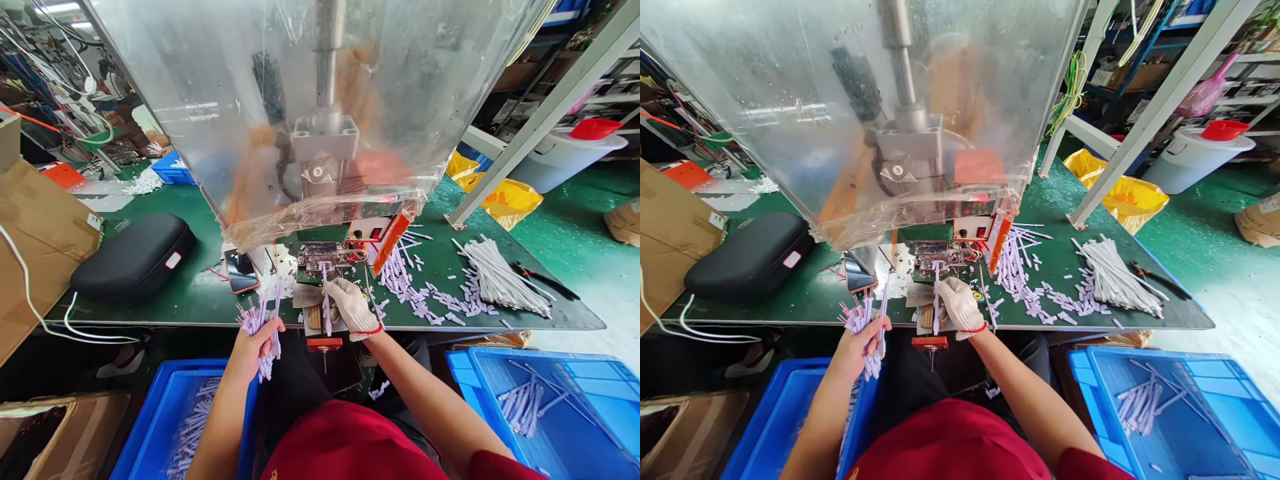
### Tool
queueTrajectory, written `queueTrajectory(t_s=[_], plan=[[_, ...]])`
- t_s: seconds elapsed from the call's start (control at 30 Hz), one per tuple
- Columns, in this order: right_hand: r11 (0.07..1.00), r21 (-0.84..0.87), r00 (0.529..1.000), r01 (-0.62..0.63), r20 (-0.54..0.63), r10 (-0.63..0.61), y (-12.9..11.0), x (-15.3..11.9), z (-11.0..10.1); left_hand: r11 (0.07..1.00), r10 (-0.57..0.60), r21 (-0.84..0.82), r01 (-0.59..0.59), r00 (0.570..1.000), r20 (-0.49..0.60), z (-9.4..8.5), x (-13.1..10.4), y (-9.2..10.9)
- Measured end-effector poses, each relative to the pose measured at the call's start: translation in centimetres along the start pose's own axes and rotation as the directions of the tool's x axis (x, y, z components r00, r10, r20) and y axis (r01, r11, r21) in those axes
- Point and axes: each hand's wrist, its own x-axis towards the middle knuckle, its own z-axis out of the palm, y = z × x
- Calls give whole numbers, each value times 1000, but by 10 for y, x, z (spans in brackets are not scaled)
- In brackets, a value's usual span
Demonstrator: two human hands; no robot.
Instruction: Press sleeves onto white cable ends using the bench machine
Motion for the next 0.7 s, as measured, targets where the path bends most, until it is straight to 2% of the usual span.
queueTrajectory(t_s=[0.33, 0.6, 0.7], plan=[[997, 68, 999, -43, 9, 42, -11, 1, 3, 999, -9, -36, 7, 998, -59, 5, 3, 0], [991, 107, 996, -85, 46, 81, -6, 6, 0, 997, -26, 74, 30, 998, -63, 13, 2, 4], [999, 33, 999, -32, -29, 33, -14, -3, -1, 989, 1, 149, 8, 998, -58, 18, 3, 5]])
